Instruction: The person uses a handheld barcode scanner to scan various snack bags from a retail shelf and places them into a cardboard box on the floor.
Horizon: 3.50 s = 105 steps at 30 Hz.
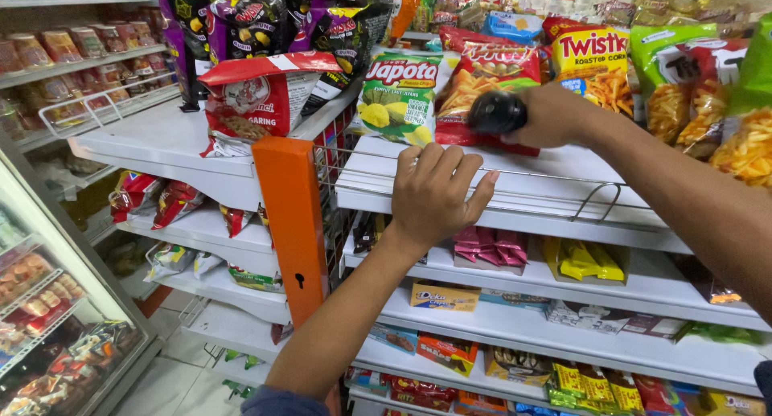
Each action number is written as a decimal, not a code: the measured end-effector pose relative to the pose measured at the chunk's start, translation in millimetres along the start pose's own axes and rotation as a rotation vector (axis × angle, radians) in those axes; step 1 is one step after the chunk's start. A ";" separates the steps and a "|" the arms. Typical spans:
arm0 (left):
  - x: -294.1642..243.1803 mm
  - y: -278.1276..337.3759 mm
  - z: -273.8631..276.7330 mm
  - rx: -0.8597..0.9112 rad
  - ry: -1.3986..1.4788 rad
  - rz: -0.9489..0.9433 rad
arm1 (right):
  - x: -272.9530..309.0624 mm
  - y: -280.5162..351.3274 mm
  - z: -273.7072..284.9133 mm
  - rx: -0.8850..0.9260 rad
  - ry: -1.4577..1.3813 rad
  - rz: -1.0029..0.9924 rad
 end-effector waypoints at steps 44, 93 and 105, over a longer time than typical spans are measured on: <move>12.3 2.2 17.0 -0.022 0.366 0.006 | 105.1 133.6 96.0 -0.373 0.045 0.014; -502.9 662.2 -66.7 1.829 1.131 -0.109 | 214.7 860.7 -548.5 0.605 -0.707 -1.222; -552.1 666.7 -106.3 1.858 0.786 0.007 | 149.0 895.8 -464.6 0.028 -1.214 -1.541</move>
Point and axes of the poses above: each hand's wrist, its own y-axis away from the middle knuckle, its own z-axis out of the back of the hand, x = y × z, the point moved 8 cm from there along -y, towards the middle knuckle, and after that the axes turned 5 degrees about z, right-handed, at the moved point
